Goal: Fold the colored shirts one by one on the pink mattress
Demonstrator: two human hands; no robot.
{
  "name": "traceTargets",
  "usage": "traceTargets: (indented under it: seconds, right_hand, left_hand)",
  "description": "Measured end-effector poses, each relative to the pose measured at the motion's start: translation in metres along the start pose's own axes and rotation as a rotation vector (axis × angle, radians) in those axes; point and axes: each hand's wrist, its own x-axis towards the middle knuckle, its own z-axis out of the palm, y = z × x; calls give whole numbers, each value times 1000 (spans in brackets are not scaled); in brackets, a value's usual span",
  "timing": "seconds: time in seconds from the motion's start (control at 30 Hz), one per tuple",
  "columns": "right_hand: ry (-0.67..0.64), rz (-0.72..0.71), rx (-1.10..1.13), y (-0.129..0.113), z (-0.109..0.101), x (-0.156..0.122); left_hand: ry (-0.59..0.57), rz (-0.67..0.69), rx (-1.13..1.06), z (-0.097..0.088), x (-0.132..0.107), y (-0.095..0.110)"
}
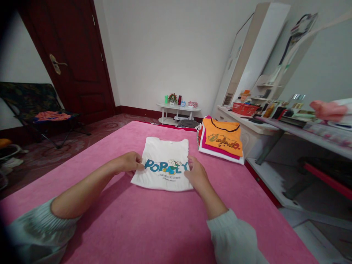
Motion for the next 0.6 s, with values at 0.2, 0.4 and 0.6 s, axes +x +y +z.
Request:
traceTargets:
  seconds: [0.2,0.4,0.6]
  right_hand:
    - [-37,66,67,1,-1,-1]
    - [-50,6,32,11,1,3]
    - [-33,0,3,13,3,4]
  left_hand:
    - [-6,2,53,1,3,-3]
    - [-5,3,65,4,7,-8]
    - [24,22,137,7,8,-8]
